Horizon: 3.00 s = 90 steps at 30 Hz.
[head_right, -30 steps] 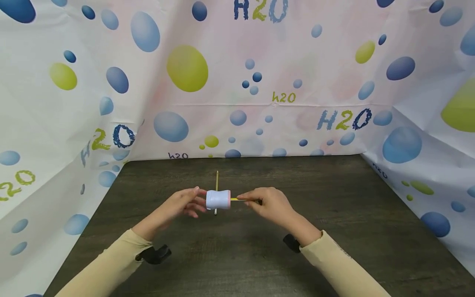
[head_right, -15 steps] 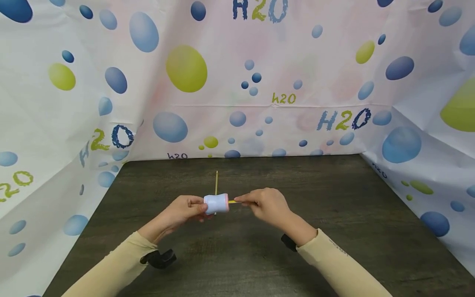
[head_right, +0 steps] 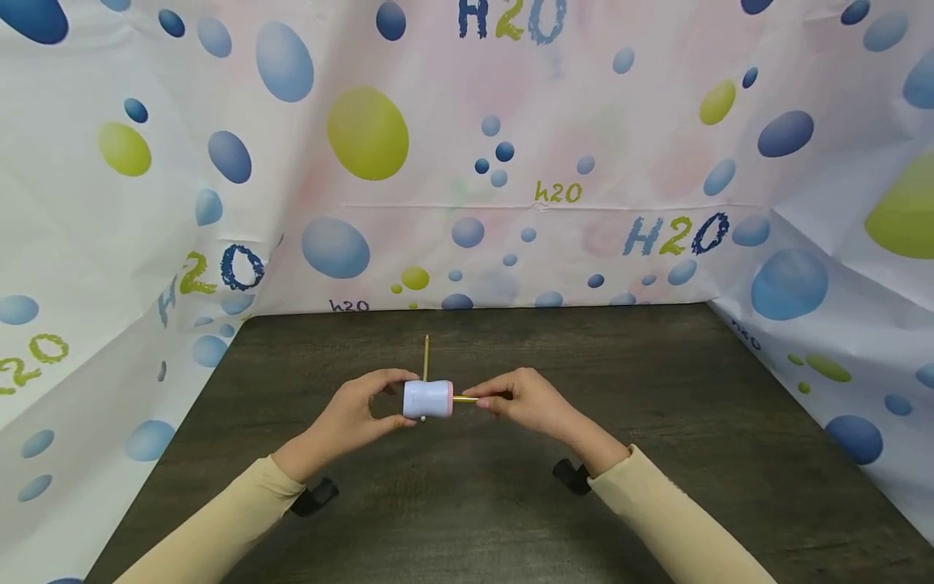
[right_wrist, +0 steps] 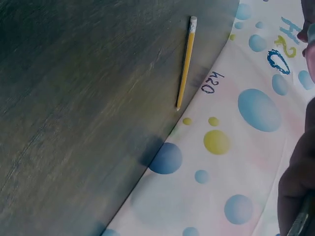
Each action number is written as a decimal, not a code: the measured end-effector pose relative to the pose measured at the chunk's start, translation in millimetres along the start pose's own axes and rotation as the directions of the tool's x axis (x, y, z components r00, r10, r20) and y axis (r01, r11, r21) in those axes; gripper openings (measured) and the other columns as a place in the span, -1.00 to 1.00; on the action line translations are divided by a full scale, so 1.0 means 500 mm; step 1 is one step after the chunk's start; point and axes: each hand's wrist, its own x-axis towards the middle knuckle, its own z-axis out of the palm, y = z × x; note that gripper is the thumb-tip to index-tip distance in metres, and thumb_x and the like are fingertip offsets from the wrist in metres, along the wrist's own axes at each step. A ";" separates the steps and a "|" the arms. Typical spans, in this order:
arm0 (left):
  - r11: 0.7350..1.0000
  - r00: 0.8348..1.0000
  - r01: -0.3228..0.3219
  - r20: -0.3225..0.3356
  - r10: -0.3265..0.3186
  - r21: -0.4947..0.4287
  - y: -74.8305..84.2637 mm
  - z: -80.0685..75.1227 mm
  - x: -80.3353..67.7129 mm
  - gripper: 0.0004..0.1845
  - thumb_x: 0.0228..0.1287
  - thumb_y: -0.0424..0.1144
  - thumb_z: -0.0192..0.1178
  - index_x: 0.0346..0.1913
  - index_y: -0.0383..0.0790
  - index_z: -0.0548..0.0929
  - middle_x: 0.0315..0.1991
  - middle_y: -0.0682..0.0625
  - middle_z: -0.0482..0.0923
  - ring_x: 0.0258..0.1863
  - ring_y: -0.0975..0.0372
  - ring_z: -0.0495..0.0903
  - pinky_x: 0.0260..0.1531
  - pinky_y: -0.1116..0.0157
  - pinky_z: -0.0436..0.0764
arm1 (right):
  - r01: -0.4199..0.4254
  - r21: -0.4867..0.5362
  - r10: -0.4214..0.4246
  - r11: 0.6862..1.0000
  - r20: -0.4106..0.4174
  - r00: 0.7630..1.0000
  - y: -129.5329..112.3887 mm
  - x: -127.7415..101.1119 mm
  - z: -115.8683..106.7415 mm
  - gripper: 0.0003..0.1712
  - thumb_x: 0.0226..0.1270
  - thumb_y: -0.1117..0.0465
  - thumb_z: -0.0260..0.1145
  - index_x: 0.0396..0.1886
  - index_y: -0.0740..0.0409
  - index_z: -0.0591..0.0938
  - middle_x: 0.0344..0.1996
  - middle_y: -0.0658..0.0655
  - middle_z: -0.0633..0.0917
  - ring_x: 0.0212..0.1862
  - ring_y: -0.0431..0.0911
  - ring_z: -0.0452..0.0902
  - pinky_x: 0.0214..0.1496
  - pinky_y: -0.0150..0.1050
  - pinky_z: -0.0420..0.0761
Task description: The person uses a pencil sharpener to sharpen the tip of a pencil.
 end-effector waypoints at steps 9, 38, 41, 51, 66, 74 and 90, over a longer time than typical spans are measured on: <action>0.765 0.885 0.455 0.324 -0.334 -0.455 -0.021 -0.015 0.013 -0.05 0.41 0.33 0.14 0.53 -0.35 0.22 0.28 -0.36 0.56 0.13 -0.02 0.70 0.03 0.13 0.72 | 0.148 -0.278 -0.202 0.949 -0.179 0.963 -0.009 -0.009 0.016 -0.69 0.37 0.33 0.37 0.08 0.12 0.78 -0.28 0.10 0.84 -0.55 -0.45 0.29 -0.52 -0.44 0.35; 0.993 0.997 -0.062 0.061 0.057 0.095 -0.006 -0.008 -0.003 -0.36 0.07 -0.24 0.55 0.24 -0.35 0.62 0.03 -0.15 0.78 -0.12 0.11 0.77 -0.14 0.24 0.73 | -0.022 0.003 0.021 1.000 0.029 0.999 -0.013 0.003 0.005 -0.70 0.51 0.31 0.24 0.12 0.28 0.73 -0.55 0.10 0.69 -0.66 -0.34 0.09 -0.56 -0.37 0.28; 1.000 0.997 0.019 0.069 -0.019 0.005 -0.006 -0.008 0.001 -0.40 0.12 -0.33 0.53 0.24 -0.32 0.59 0.08 -0.16 0.74 -0.08 0.05 0.75 -0.06 0.18 0.75 | -0.005 -0.035 0.004 0.999 -0.011 1.000 -0.012 0.003 0.009 -0.69 0.52 0.26 0.25 0.14 0.23 0.73 -0.15 0.24 0.84 -0.55 -0.38 0.37 -0.48 -0.39 0.42; 0.798 0.921 0.380 0.269 -0.281 -0.467 -0.015 -0.034 0.019 -0.10 0.44 0.23 0.18 0.55 -0.34 0.18 0.36 -0.36 0.48 0.28 -0.18 0.58 0.13 -0.05 0.68 | 0.129 -0.206 -0.156 0.970 -0.119 0.981 -0.008 -0.012 0.011 -0.67 0.40 0.29 0.37 0.13 0.16 0.75 -0.20 0.16 0.83 -0.44 -0.43 0.44 -0.44 -0.43 0.45; 0.539 0.784 0.620 0.483 -0.390 -0.570 -0.018 -0.011 0.014 -0.26 0.41 0.14 0.23 0.19 -0.58 0.53 -0.08 -0.34 0.77 -0.27 0.25 0.78 -0.25 0.34 0.74 | 0.378 -0.630 -0.626 0.678 -0.224 0.747 0.009 -0.002 0.035 -0.56 -0.04 0.54 0.53 -0.14 0.09 0.85 -0.62 -0.07 0.65 -0.57 -0.44 0.01 -0.52 -0.58 -0.03; 0.908 0.953 0.288 0.186 -0.239 -0.304 -0.009 -0.007 -0.002 -0.50 0.29 -0.27 0.42 0.20 -0.46 0.59 0.01 -0.28 0.73 -0.08 0.04 0.76 -0.10 0.29 0.76 | 0.317 -0.401 -0.409 0.860 -0.167 0.897 0.001 -0.006 0.030 -0.68 0.19 0.46 0.46 -0.05 0.22 0.82 -0.60 0.04 0.73 -0.58 -0.49 0.12 -0.55 -0.53 0.19; 0.976 0.974 0.131 0.204 -0.095 -0.172 -0.005 -0.007 0.017 -0.15 0.13 -0.24 0.55 0.39 -0.31 0.28 0.38 -0.24 0.41 0.39 -0.11 0.43 0.34 -0.09 0.53 | 0.055 -0.164 -0.069 0.985 -0.075 0.995 0.014 -0.014 0.015 -0.70 0.46 0.25 0.32 0.11 0.19 0.75 -0.12 0.27 0.84 -0.42 -0.36 0.59 -0.44 -0.41 0.51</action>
